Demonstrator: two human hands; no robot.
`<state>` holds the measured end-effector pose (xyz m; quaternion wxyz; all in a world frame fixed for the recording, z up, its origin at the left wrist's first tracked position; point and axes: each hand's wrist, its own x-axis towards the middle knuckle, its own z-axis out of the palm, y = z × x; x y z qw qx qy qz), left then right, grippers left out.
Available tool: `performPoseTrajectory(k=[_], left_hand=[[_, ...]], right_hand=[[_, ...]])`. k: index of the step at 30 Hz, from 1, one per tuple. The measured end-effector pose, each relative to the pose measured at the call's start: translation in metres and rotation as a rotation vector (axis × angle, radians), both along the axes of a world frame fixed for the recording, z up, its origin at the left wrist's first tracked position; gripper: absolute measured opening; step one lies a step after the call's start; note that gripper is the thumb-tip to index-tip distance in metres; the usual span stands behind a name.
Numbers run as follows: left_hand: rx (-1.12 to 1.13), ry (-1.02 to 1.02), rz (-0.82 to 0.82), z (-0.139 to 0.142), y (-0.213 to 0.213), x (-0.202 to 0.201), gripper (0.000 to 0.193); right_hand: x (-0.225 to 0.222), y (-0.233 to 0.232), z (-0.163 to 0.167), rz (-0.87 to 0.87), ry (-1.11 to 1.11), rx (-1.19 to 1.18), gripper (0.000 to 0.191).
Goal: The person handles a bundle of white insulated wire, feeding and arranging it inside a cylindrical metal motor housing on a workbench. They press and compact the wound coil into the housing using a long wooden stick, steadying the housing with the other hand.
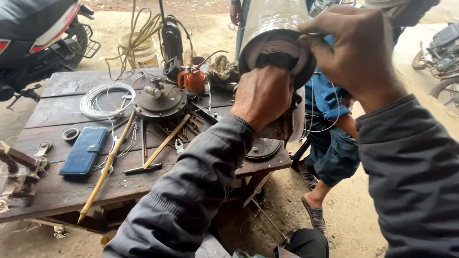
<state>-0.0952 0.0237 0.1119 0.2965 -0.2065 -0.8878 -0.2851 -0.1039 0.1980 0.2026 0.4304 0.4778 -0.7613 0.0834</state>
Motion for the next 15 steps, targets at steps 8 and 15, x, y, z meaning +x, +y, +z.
performPoseTrajectory(k=[8,15], left_hand=[[-0.07,-0.003,-0.048,-0.022,-0.009,0.0,0.014],[0.086,0.161,-0.076,-0.016,-0.008,0.027,0.044]], right_hand=[[-0.015,0.015,-0.007,0.043,-0.03,0.035,0.016],[-0.01,0.007,-0.015,-0.061,0.028,0.032,0.018]])
